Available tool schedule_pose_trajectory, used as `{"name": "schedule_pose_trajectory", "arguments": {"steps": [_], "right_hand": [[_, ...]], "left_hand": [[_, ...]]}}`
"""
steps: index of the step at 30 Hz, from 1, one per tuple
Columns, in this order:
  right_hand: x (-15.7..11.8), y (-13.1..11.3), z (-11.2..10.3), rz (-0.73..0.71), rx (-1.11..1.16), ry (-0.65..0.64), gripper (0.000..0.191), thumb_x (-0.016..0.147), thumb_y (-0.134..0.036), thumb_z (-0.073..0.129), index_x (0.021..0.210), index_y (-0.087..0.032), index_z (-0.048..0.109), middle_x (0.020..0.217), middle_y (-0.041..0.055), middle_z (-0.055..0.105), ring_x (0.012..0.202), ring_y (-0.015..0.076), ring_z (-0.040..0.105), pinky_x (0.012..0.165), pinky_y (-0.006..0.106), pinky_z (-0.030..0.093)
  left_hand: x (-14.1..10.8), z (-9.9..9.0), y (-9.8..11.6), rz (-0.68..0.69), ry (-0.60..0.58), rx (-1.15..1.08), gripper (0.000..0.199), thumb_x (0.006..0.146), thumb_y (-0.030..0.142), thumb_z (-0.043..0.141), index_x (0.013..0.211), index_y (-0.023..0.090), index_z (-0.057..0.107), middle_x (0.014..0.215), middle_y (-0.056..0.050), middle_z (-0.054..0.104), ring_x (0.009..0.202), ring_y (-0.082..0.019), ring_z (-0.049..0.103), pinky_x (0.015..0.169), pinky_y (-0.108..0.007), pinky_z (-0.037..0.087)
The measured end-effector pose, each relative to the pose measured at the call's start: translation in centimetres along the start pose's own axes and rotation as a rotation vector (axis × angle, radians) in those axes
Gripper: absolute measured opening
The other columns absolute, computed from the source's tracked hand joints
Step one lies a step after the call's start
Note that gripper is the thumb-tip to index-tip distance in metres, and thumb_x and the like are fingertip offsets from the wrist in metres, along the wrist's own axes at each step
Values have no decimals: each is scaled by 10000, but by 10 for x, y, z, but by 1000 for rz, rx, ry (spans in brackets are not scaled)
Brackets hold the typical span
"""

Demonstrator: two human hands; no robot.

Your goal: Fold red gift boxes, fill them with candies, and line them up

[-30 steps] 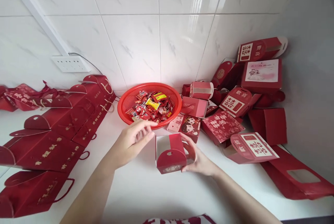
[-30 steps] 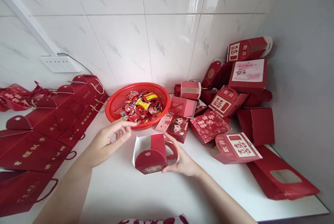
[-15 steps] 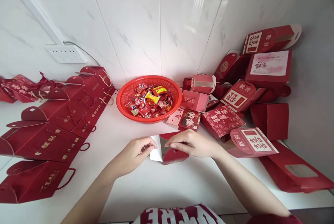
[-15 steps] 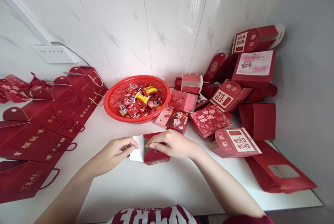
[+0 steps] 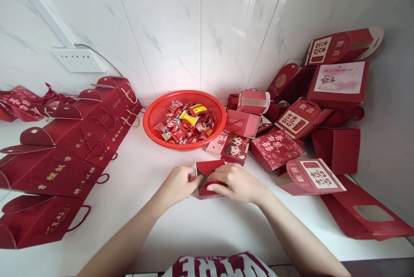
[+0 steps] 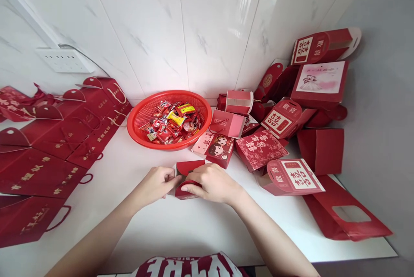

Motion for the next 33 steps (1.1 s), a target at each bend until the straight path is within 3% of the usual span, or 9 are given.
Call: {"name": "schedule_pose_trajectory", "arguments": {"steps": [4,7,11,13,16,19,22,28,33], "right_hand": [[-1,2,7,-32,-2,11,486,1028,-546,374,910,-214,708,731,30,669,660,159,586,637,283,351],[-1,0,6,-50,-46,54,533,1008,-593,380,821,-198,685,670,25,633,601,149,538,598,285,308],[-11,-5,-13,-70,-89,231,585,1039,-558,298,732,-172,613,629,26,563,572,141,467,574,291,269],[-21,1,-25,36,-71,309,571,1061,-492,277,679,-175,559,609,15,528,555,130,435,569,283,263],[-37,24,-34,373,-61,296,532,1045,-467,355,607,-187,466,552,-14,464,510,114,364,549,272,233],[-45,41,-21,601,-40,130,535,951,-535,522,554,-191,420,498,-28,417,496,116,324,529,270,193],[-41,48,1,654,101,39,516,920,-500,554,534,-192,406,487,-31,414,500,117,313,521,268,194],[-32,54,28,689,306,98,472,965,-344,411,526,-187,333,487,-42,353,489,100,289,505,247,226],[-33,57,28,668,319,228,443,921,-387,529,562,-195,353,534,-54,322,526,100,278,520,239,253]], "left_hand": [[14,16,-13,-97,-97,-142,271,797,269,514,541,182,493,444,14,549,383,-140,564,394,-220,418],[16,20,-16,-91,-64,-182,252,763,210,499,514,187,467,400,30,526,348,-118,535,367,-197,396],[15,18,-21,-100,-3,-212,242,726,179,499,490,188,446,382,45,507,322,-100,514,333,-176,359],[15,16,-23,-109,14,-224,240,714,173,496,480,189,442,372,46,501,313,-103,514,322,-176,358],[15,15,-25,-109,36,-243,251,705,170,494,463,191,433,351,42,495,304,-105,512,323,-175,372],[16,18,-24,-100,46,-266,257,702,172,496,456,191,425,352,39,503,299,-100,503,326,-176,384],[17,23,-24,-89,45,-292,260,721,196,501,471,192,428,369,37,510,314,-109,517,332,-186,400],[20,29,-27,-8,61,-323,321,791,294,510,508,204,387,379,42,453,332,-115,486,352,-207,370],[15,20,-22,188,258,-304,194,758,234,583,639,188,437,522,90,320,471,-58,335,492,-182,318]]}}
Point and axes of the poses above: each hand's wrist, its own x-axis towards the middle knuckle, its own z-axis out of the palm, y = z × x, the point moved 6 cm from there along x, towards the middle knuckle
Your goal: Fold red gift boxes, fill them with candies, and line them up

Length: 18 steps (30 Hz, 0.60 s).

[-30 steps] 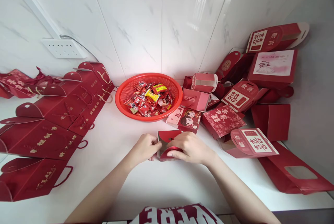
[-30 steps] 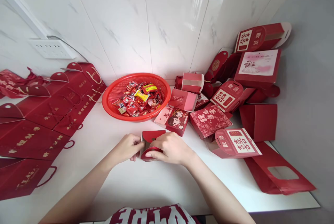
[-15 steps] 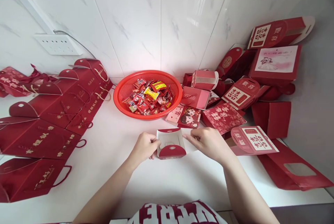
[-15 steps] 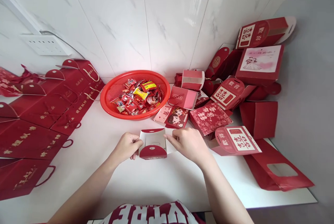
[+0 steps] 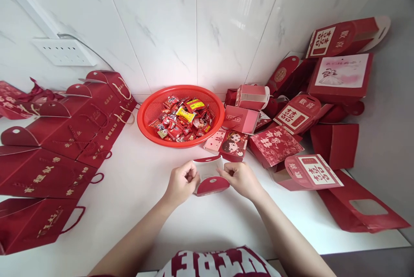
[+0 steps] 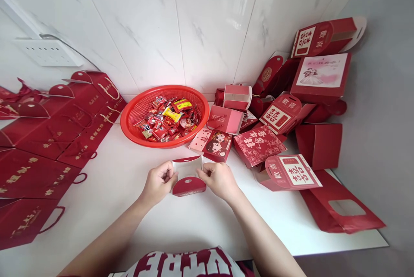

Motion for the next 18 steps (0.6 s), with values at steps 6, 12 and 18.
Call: {"name": "schedule_pose_trajectory", "arguments": {"steps": [6,12,18], "right_hand": [[-3,-18,-6,-306,105,82,298,939,-248,519,1224,-216,601,770,-15,473,648,128,466,633,231,393],[11,-18,-5,-160,-43,50,515,931,-208,483,1446,-197,497,630,-40,512,581,143,502,596,233,394],[24,-24,-7,-78,-289,19,296,981,-260,463,1092,-252,737,862,44,752,765,201,681,637,260,406]], "left_hand": [[-1,0,11,258,-31,86,468,827,114,496,1280,207,568,622,89,292,523,-78,309,552,-183,335],[0,-2,16,271,-6,196,629,804,71,477,1421,189,502,600,92,277,518,-82,319,583,-174,378],[2,-3,17,138,2,289,344,874,189,515,1192,202,646,576,85,347,514,-85,360,567,-189,360]]}}
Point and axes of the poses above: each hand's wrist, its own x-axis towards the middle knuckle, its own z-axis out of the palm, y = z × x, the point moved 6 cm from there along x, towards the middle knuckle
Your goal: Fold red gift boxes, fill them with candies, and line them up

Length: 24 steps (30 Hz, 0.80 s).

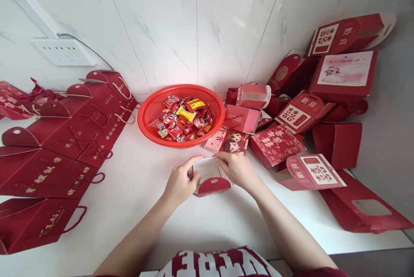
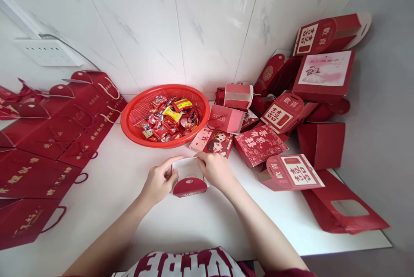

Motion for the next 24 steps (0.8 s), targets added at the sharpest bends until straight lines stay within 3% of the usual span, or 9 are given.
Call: {"name": "schedule_pose_trajectory", "arguments": {"steps": [2,4,6,8,11,13,15,20,24], "right_hand": [[4,-5,0,-33,-10,-16,284,991,-257,465,996,-256,749,881,41,760,782,204,692,635,260,398],[7,-10,1,-70,-18,-34,268,994,-246,475,970,-261,742,864,27,755,775,194,693,632,253,398],[8,-15,0,-91,-27,-38,229,994,-256,497,1033,-251,722,882,31,745,788,194,688,635,251,407],[7,-20,-5,-136,-46,-15,220,981,-297,545,1137,-226,683,974,64,723,848,210,678,648,261,423],[-2,-37,-16,-371,9,7,266,959,-389,596,1118,-194,679,1072,102,673,963,224,641,772,296,467],[-11,-47,-21,-547,120,-44,270,940,-436,623,1049,-201,700,1074,84,672,1011,213,628,925,341,450],[-18,-49,-21,-627,212,-125,276,902,-446,677,1059,-220,706,1120,58,681,1059,204,626,1026,384,396],[-24,-38,-5,-673,302,-228,190,897,-351,708,1063,-260,729,1171,19,713,1243,220,557,1115,450,320],[-23,-28,12,-631,404,-180,149,953,-277,634,1054,-249,740,1069,35,752,1320,236,500,1139,507,320]], "left_hand": [[2,-5,-1,-21,28,31,180,911,292,525,926,185,670,562,75,338,517,-87,342,539,-201,318],[5,-10,-2,-28,45,58,307,922,363,531,686,172,574,547,66,302,523,-88,302,520,-215,274],[7,-15,-3,-24,54,71,388,917,385,541,600,165,491,546,61,271,531,-88,265,516,-223,248],[7,-20,-5,-15,71,79,399,915,386,544,590,163,483,549,59,264,533,-89,255,522,-227,243],[7,-26,-8,-4,104,87,377,916,384,541,612,161,537,548,57,282,532,-89,266,532,-228,251],[8,-29,-11,-2,124,85,349,914,384,546,648,163,590,545,58,298,529,-89,277,537,-228,257],[9,-31,-14,-3,135,75,329,911,381,554,671,166,619,545,58,309,530,-90,288,542,-227,266],[11,-33,-21,-6,173,3,297,885,371,585,659,180,614,574,43,368,557,-108,351,566,-229,311],[11,-26,-27,11,246,-111,231,870,402,577,805,193,654,816,-32,569,829,-185,542,739,-258,429]]}}
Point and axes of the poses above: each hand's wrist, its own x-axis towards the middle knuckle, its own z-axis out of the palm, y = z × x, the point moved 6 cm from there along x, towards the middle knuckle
